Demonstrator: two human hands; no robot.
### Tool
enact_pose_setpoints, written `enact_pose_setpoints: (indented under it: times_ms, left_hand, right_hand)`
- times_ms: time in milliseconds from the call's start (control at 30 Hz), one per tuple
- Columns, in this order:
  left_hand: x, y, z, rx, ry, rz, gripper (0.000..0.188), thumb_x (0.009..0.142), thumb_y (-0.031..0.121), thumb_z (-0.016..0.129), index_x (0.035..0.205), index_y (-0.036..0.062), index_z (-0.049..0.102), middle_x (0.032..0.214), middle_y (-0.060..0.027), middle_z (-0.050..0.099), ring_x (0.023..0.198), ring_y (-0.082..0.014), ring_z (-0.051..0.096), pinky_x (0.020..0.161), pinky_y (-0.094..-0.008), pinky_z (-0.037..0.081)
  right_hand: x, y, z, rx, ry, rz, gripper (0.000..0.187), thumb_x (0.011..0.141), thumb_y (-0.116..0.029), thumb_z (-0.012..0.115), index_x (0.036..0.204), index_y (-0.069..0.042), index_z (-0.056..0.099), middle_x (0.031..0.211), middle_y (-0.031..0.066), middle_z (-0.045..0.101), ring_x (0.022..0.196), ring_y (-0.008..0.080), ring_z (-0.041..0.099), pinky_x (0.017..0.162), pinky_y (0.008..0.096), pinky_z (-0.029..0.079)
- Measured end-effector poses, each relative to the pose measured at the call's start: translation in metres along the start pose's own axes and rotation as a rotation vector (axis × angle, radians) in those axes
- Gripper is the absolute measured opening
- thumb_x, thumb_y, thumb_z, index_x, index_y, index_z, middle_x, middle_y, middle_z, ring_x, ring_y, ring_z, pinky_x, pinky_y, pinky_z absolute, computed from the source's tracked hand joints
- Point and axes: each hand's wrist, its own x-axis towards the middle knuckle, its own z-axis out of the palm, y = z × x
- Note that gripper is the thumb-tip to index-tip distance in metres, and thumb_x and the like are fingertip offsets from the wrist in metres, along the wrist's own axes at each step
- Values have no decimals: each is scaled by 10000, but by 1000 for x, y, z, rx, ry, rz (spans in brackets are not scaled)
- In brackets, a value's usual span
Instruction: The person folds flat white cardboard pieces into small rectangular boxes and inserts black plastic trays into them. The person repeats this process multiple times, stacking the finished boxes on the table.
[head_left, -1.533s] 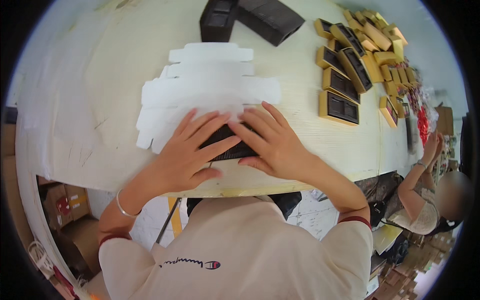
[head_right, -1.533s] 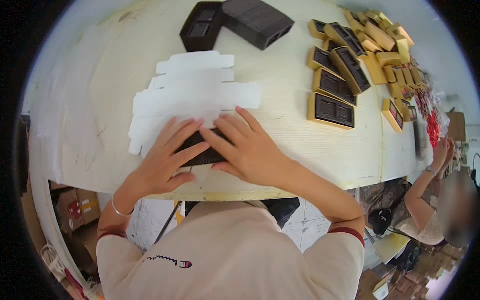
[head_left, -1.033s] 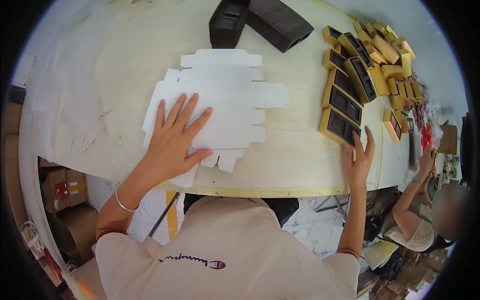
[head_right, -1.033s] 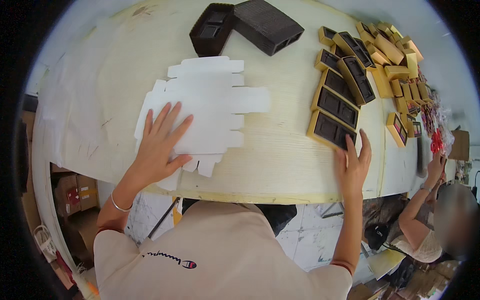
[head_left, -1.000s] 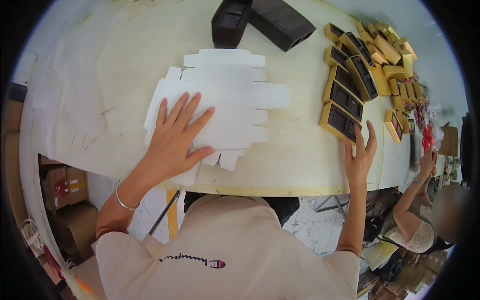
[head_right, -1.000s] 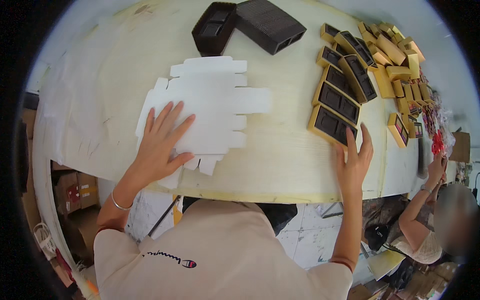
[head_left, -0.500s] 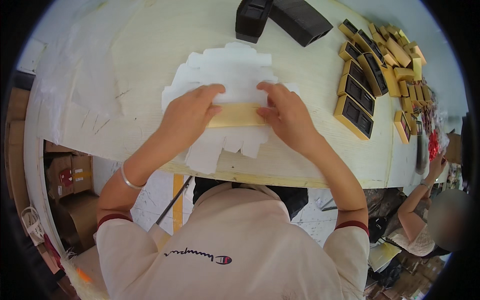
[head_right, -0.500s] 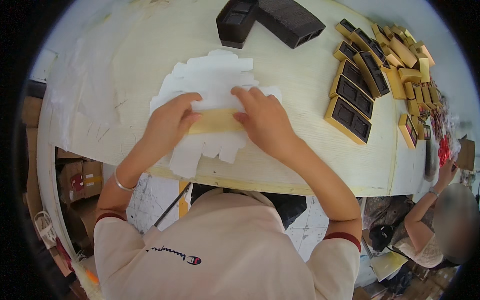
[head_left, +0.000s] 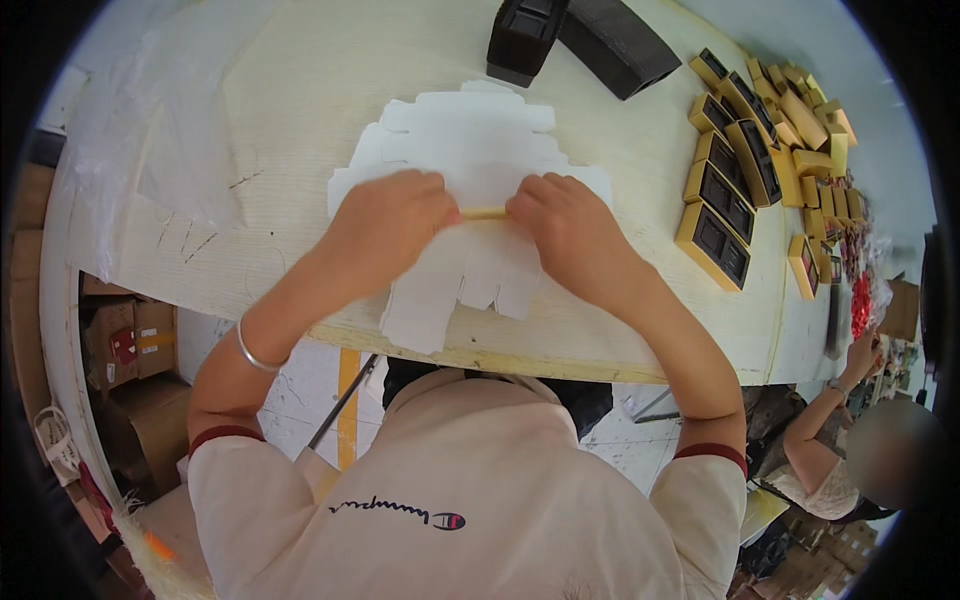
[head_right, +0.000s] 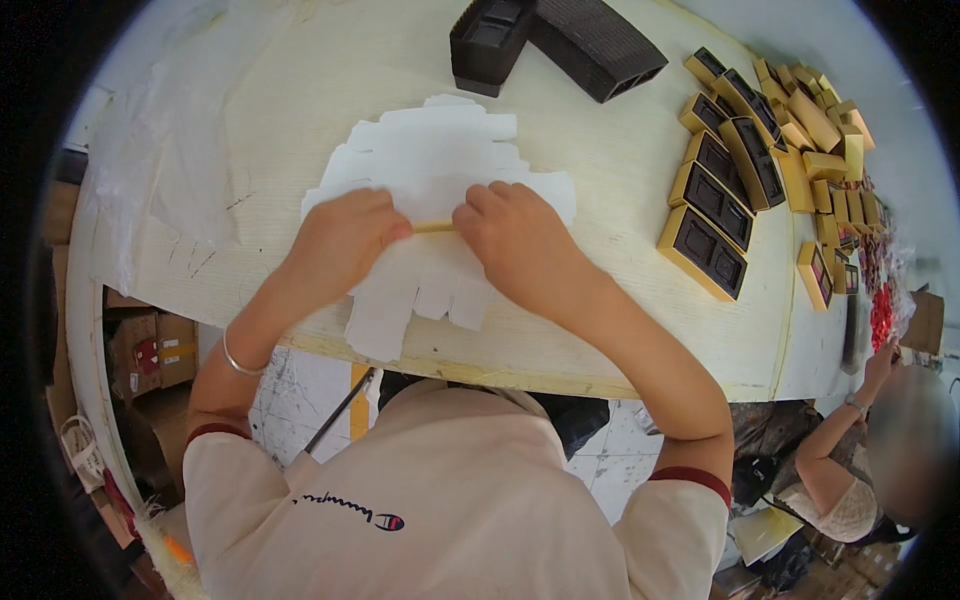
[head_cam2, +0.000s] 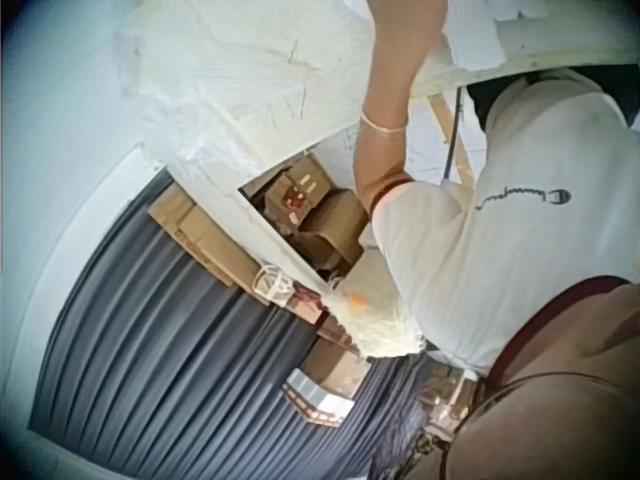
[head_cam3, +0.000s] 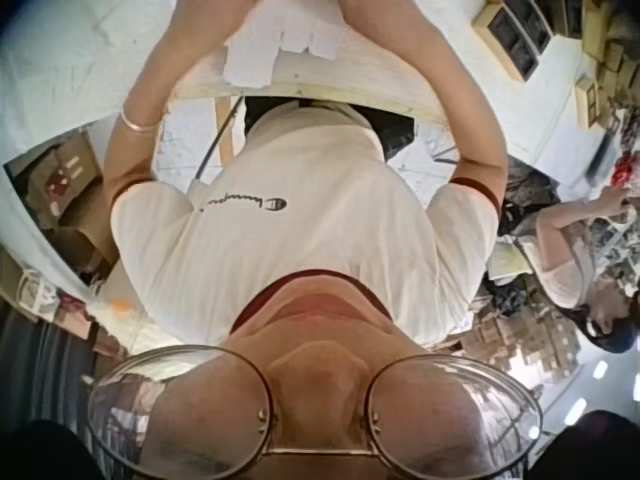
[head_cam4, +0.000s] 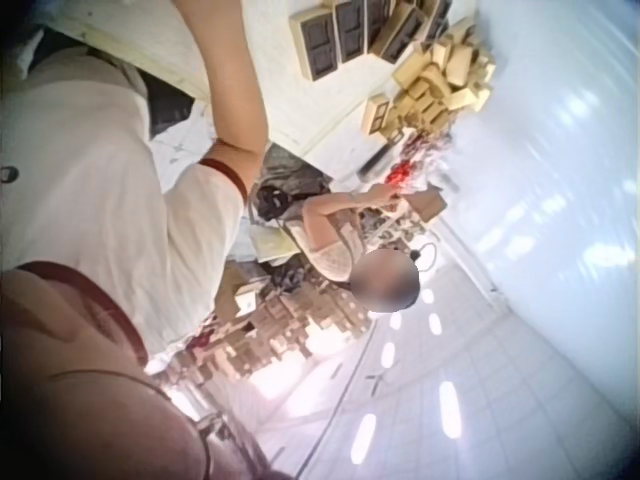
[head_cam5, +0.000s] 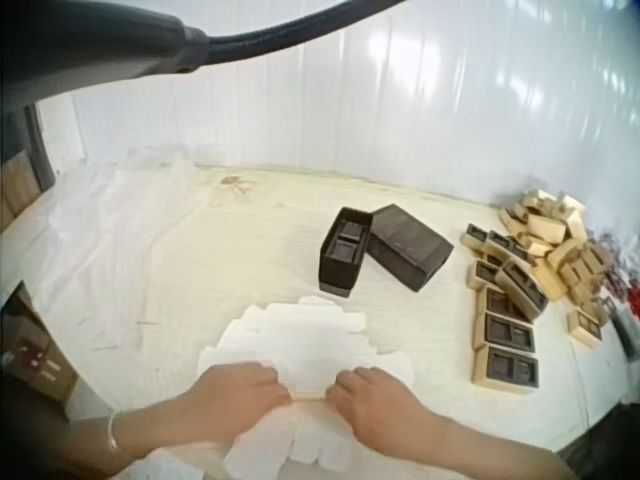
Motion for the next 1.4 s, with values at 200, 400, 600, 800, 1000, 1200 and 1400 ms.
enact_pose_setpoints:
  times_ms: [200, 400, 600, 800, 1000, 1200, 1400]
  left_hand:
    - [18, 3, -12, 43, -98, -165, 158, 871, 195, 606, 846, 44, 649, 873, -90, 589, 824, -283, 547, 690, -365, 446]
    - [-16, 50, -37, -582, 323, -199, 481, 846, 257, 685, 1252, 83, 494, 1033, -69, 536, 899, -209, 524, 767, -342, 439]
    - [2, 54, -8, -1336, 211, -380, 570, 965, 116, 492, 1432, 76, 168, 1156, -134, 536, 952, -136, 569, 805, -269, 474]
    - [15, 26, -16, -1025, 233, -433, 420, 953, 96, 483, 1361, 44, 397, 966, -49, 574, 803, -78, 523, 710, -225, 440]
    - [32, -8, -24, -724, -148, -270, 390, 903, 108, 516, 1290, 60, 510, 906, -58, 587, 769, -153, 535, 711, -273, 440]
    - [30, 14, -18, 193, 325, 89, 421, 805, 149, 667, 1211, 77, 578, 1121, -109, 572, 965, -290, 525, 848, -359, 435]
    - [-4, 34, 0, 120, 70, 215, 324, 715, 227, 733, 945, 29, 620, 905, -63, 544, 890, -227, 529, 784, -350, 456]
  right_hand:
    - [20, 1, 0, 93, -42, 116, 59, 790, -55, 621, 757, -27, 581, 749, 129, 593, 733, 319, 602, 642, 411, 473]
    - [6, -20, -40, 219, 371, 353, 123, 795, -117, 650, 734, -50, 567, 749, 129, 593, 630, 325, 583, 550, 397, 465]
    - [-7, -56, -28, 187, 200, 67, 339, 764, -260, 697, 966, -19, 572, 885, 106, 567, 822, 261, 577, 703, 358, 457]
    - [-48, -28, -48, -71, 234, -209, 542, 731, -404, 704, 1133, -48, 627, 1226, 138, 565, 1124, 304, 539, 977, 459, 389]
    - [-68, -1, -27, -120, 342, -247, 242, 728, -185, 711, 942, -80, 667, 976, 90, 640, 962, 237, 595, 851, 409, 455]
    - [-13, -2, -14, 380, -38, 350, 139, 820, -119, 655, 745, -32, 579, 737, 117, 631, 696, 307, 603, 604, 395, 448]
    - [1, 9, -9, 579, -124, 460, 125, 847, -91, 633, 916, -26, 552, 728, 132, 591, 623, 260, 564, 581, 348, 432]
